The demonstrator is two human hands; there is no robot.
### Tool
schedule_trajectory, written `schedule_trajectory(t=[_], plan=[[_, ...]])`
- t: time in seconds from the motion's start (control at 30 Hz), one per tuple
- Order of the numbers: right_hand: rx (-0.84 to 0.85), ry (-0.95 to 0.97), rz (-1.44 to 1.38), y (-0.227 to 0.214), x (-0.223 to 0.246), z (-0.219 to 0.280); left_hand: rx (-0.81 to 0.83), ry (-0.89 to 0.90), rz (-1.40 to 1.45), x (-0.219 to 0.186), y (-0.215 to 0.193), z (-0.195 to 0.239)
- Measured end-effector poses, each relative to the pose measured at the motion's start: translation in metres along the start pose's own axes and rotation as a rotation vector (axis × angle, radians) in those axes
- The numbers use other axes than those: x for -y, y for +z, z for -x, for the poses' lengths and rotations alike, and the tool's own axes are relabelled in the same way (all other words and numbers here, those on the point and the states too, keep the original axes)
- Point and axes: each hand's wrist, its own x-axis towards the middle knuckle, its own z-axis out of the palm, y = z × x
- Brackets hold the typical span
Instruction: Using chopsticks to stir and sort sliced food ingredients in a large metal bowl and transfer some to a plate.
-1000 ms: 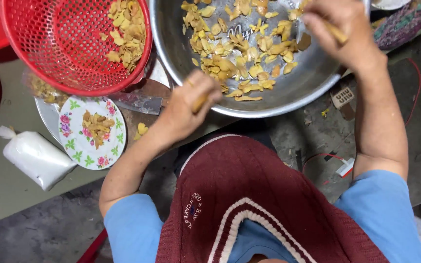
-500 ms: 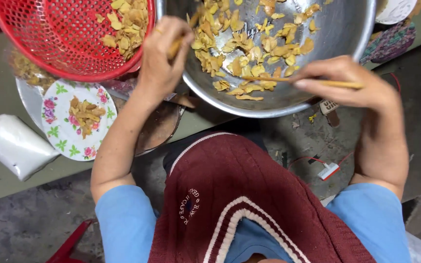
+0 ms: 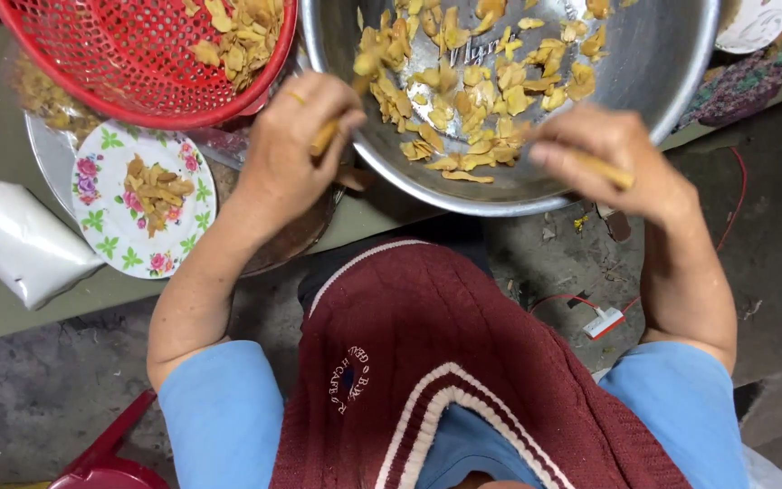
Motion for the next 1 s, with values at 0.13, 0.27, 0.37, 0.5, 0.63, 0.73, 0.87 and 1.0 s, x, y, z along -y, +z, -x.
schedule_trajectory(t=[0.13, 0.27, 0.37, 0.5, 0.63, 0.73, 0.87, 1.0], plan=[[0.168, 0.163, -0.183, -0.031, 0.038, 0.010, -0.077, -0.061, -0.024, -0.003, 0.013, 0.000], [-0.036, 0.273, 0.015, -0.046, -0.011, 0.052, 0.074, -0.070, 0.284, -0.042, 0.039, 0.006], [-0.306, 0.220, 0.304, -0.032, -0.050, 0.068, 0.060, 0.151, 0.416, -0.056, 0.051, 0.004], [-0.111, 0.093, 0.241, -0.011, -0.001, 0.037, 0.121, 0.010, 0.148, -0.043, 0.028, -0.025], [0.068, -0.042, -0.220, -0.007, 0.052, 0.011, -0.190, -0.018, -0.032, 0.032, 0.042, -0.062], [0.080, -0.001, -0.189, -0.003, 0.033, 0.005, -0.227, 0.110, -0.033, 0.049, 0.053, -0.073], [-0.079, 0.066, -0.016, -0.024, -0.021, 0.019, -0.112, 0.084, 0.045, -0.007, 0.053, -0.055], [-0.246, 0.115, 0.274, -0.024, -0.038, 0.033, 0.156, 0.110, 0.378, -0.046, 0.044, -0.023]])
